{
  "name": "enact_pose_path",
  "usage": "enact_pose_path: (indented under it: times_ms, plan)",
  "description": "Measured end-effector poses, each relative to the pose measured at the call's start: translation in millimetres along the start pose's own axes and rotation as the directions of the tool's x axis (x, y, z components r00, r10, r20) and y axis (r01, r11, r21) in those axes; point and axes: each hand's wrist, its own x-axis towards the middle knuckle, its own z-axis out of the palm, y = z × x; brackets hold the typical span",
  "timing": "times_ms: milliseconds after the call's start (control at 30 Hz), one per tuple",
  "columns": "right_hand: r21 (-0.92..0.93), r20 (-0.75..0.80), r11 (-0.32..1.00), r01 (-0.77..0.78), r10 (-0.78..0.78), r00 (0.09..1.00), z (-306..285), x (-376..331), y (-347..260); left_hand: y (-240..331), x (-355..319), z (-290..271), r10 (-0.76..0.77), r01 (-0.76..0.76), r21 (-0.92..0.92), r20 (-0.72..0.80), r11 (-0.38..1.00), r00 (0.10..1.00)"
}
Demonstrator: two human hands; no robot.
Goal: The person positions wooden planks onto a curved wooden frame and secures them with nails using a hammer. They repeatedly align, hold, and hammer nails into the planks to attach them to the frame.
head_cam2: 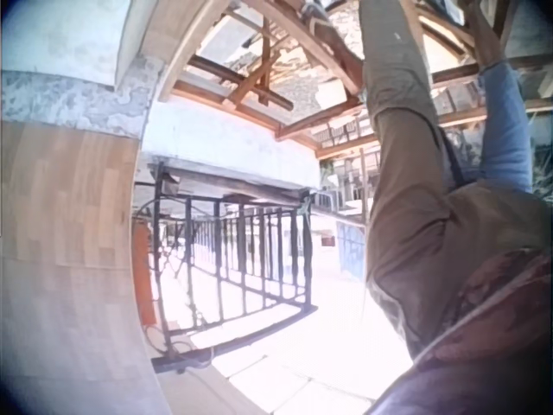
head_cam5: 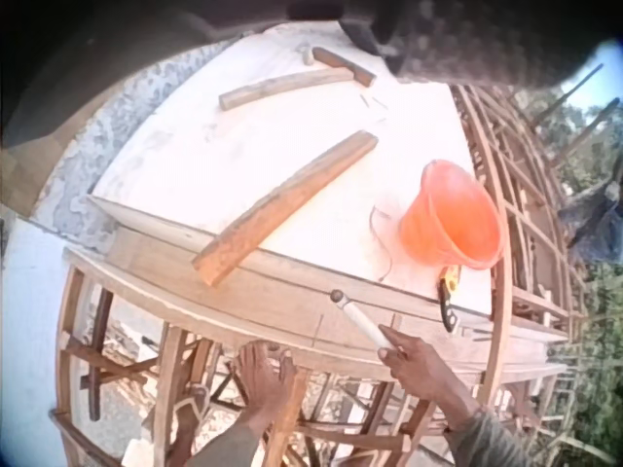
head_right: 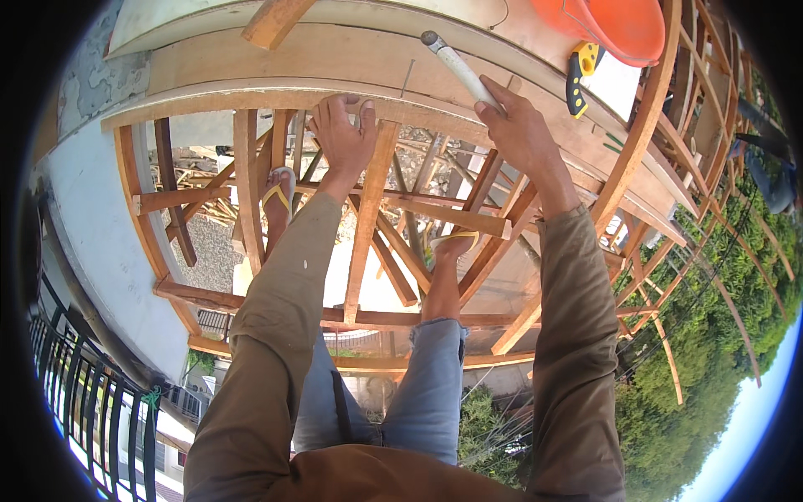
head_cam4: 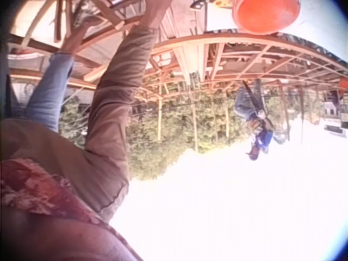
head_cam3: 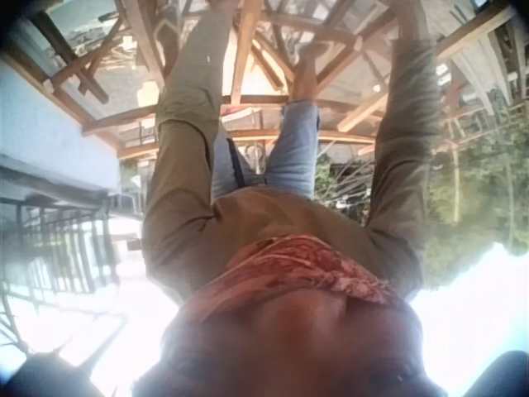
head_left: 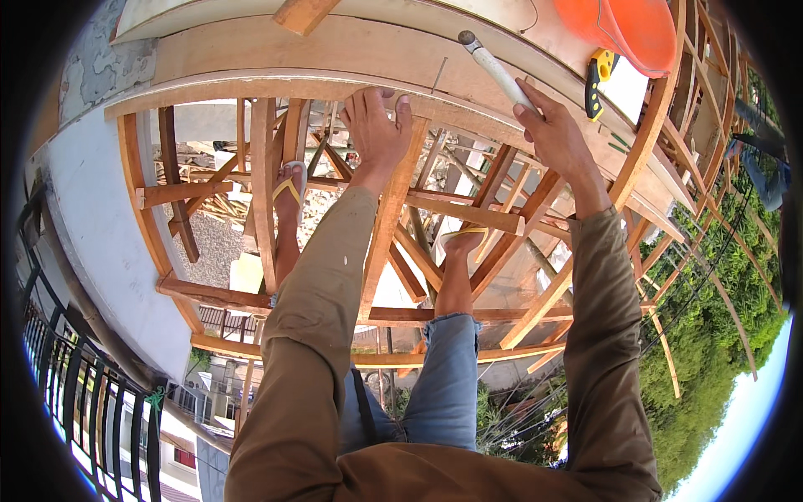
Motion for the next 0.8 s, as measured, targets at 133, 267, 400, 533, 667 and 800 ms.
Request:
enact_pose_path:
  times_ms: [133,267,400,533,667,800]
  plan:
    - [0.15,-0.03,0.988,-0.042,0.047,0.998,22,-10,15,6,50,24,0.261,-0.27,0.032,0.169,0.962,0.95]
    - [0.152,0.011,0.987,-0.042,0.04,0.999,17,-8,22,22,74,35,0.208,-0.291,0.096,0.493,0.952,0.845]
    - [0.024,0.079,1.0,-0.014,0.012,0.997,2,1,9,22,75,37,0.144,-0.257,0.101,0.61,0.961,0.779]
    - [-0.214,0.006,0.96,0.182,-0.185,0.983,1,5,7,21,69,36,0.121,-0.234,0.112,0.603,0.966,0.788]
    - [-0.116,-0.127,0.975,0.188,-0.202,0.971,-9,1,-4,26,71,34,0.104,-0.236,0.146,0.599,0.961,0.794]
    - [-0.078,-0.157,0.986,0.146,-0.157,0.975,-7,5,-14,24,72,32,0.096,-0.242,0.16,0.611,0.957,0.786]
